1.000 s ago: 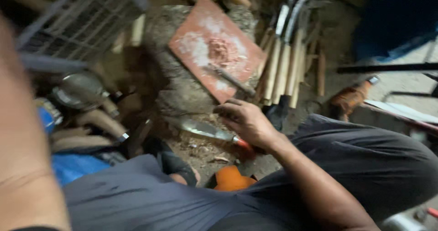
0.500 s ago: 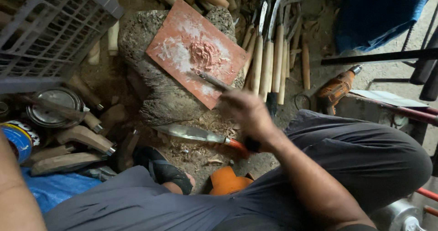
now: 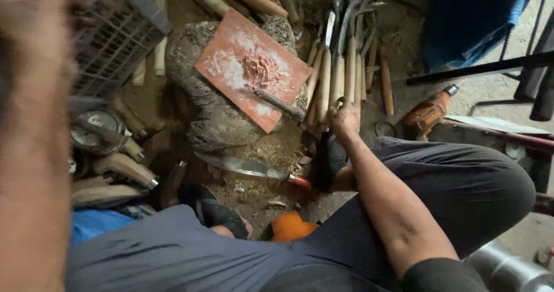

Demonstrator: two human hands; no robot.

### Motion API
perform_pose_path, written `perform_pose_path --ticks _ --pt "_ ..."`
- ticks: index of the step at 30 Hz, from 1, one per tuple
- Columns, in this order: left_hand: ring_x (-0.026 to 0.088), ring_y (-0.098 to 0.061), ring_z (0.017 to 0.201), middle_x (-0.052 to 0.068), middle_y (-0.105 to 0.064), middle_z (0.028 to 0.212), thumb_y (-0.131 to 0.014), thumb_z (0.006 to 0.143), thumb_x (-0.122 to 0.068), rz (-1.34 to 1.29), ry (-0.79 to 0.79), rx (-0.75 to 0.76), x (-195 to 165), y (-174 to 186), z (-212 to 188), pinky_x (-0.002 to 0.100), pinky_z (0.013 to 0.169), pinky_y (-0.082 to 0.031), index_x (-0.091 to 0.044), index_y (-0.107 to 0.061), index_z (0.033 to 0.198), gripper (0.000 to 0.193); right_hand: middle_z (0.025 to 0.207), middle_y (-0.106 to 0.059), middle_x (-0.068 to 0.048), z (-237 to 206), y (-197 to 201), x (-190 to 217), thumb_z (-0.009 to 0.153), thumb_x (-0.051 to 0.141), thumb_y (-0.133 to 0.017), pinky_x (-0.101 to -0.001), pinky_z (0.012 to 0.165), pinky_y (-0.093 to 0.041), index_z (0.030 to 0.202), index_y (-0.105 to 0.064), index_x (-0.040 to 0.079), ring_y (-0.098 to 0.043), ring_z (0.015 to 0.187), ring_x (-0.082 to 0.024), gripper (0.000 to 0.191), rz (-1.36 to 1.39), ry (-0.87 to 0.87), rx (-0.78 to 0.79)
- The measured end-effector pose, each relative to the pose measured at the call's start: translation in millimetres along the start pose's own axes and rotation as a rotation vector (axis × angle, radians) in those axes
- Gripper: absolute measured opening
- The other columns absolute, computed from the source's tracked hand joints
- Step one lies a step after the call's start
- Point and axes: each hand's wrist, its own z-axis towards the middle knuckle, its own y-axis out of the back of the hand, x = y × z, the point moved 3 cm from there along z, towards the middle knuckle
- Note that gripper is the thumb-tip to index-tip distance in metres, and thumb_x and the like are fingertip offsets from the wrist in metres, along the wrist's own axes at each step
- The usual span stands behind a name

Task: The person sits cross-legged on the floor and uses a curved blade to carve a small wooden dowel. They repeatedly scrape the dowel's surface, rotate it, and apply a reddish paste from a nearby tile onto the wood while continuing to shape it.

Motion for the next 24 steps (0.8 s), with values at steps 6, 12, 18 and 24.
perform_pose_path --ticks 6,12,18,24 --pt "0.015 -0.071 0.087 0.006 -0.07 0.105 -0.067 0.104 0.001 0.095 0.062 0.309 -53.7 -38.7 -81.1 0.029 0.075 -0.065 -0.005 -0.06 0.115 0.015 0.103 -0.069 -0.028 0.4 9.1 -3.4 0.076 0.023 -0.074 -0.0493 0.083 -0.056 0.132 -0.058 -0.001 -0.069 0.097 -0.042 0.063 0.04 0.002 -0.006" --pt "0.019 -0.07 0.093 0.011 -0.07 0.109 -0.067 0.106 0.006 -0.275 0.159 0.38 -88.5 -59.4 -189.5 0.033 0.082 -0.064 -0.002 -0.061 0.128 0.023 0.077 -0.068 -0.012 14.2 17.6 -13.0 0.081 0.021 -0.067 -0.0431 0.058 -0.056 0.109 -0.069 -0.005 -0.07 0.07 -0.031 0.038 0.566 -0.384 0.151" --pt "0.014 -0.068 0.082 0.007 -0.072 0.1 -0.068 0.099 -0.004 -0.387 0.449 0.377 -31.3 -81.2 -254.2 0.028 0.073 -0.06 -0.003 -0.065 0.12 0.021 0.07 -0.059 -0.001 -5.3 36.2 2.8 0.094 0.035 -0.064 -0.033 0.041 -0.047 0.114 -0.06 0.005 -0.055 0.052 -0.014 0.037 0.907 -0.385 0.067" --pt "0.01 -0.064 0.083 0.005 -0.071 0.1 -0.072 0.102 -0.01 -0.191 0.315 0.431 4.6 -95.0 -258.2 0.025 0.074 -0.054 0.001 -0.071 0.122 0.023 0.071 -0.048 0.001 -81.0 52.6 56.8 0.104 0.04 -0.059 -0.0267 0.04 -0.039 0.112 -0.055 0.009 -0.045 0.051 -0.009 0.032 1.076 -0.08 0.158"
